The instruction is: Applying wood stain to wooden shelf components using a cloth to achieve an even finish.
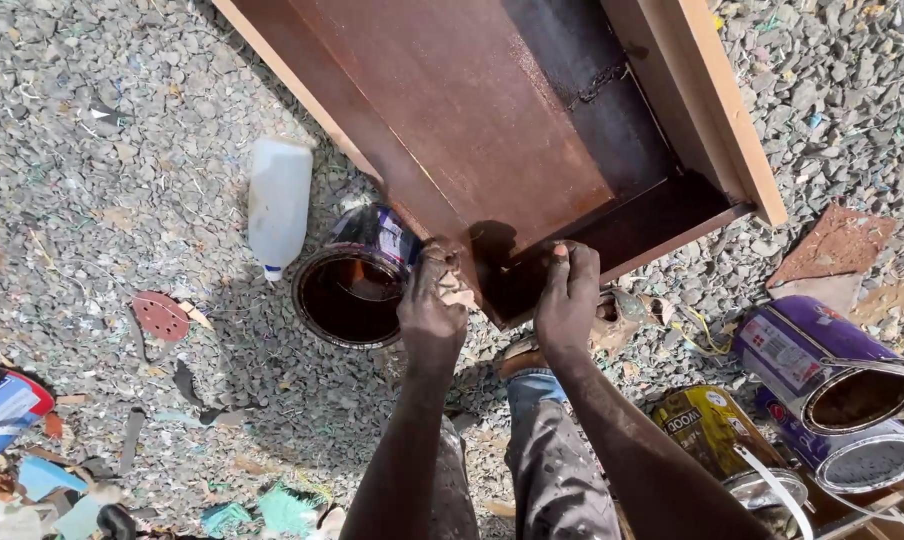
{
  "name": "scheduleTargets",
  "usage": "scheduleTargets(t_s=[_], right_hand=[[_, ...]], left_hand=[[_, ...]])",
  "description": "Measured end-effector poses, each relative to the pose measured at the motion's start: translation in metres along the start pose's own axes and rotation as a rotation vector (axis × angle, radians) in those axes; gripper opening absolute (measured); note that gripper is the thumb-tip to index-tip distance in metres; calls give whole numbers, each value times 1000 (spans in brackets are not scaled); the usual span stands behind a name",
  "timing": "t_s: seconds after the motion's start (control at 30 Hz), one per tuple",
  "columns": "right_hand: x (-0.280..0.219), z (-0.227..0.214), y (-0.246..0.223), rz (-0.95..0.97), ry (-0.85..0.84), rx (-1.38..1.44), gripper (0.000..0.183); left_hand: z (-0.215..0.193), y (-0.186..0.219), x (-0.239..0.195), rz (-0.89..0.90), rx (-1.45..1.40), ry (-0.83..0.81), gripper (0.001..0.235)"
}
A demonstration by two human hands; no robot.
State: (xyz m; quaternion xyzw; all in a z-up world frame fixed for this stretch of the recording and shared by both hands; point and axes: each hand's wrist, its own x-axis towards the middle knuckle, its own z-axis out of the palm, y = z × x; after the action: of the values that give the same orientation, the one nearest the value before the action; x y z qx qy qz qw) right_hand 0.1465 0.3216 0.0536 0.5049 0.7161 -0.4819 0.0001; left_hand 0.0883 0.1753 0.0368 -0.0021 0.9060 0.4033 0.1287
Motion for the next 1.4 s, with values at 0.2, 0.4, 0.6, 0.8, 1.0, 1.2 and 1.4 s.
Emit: scheduleTargets(t_s=[0.2,0.4,0.6,0.8,1.0,1.2,1.4], right_hand=[[14,9,-15,-21,-43,34,28],[26,9,1,-52,-54,88,33],[11,11,-6,-50,-54,107,38],[5,6,-21,5,-35,147,36],[2,3,-19,-17,-25,191,35],[-22,19,-21,76,-5,357,38],[-21,8,-14,106,80,490,37]], left_hand=[[13,-16,-78,190,375,-614,81],[-27,-39,87,340,613,-413,62],[-35,-15,105,199,392,-178,51],[23,-46,-90,92,327,-744,49],[-28,-2,12,276,716,-670,48],[-43,29,170,201,914,-520,44],[0,71,190,-117,904,-745,32]])
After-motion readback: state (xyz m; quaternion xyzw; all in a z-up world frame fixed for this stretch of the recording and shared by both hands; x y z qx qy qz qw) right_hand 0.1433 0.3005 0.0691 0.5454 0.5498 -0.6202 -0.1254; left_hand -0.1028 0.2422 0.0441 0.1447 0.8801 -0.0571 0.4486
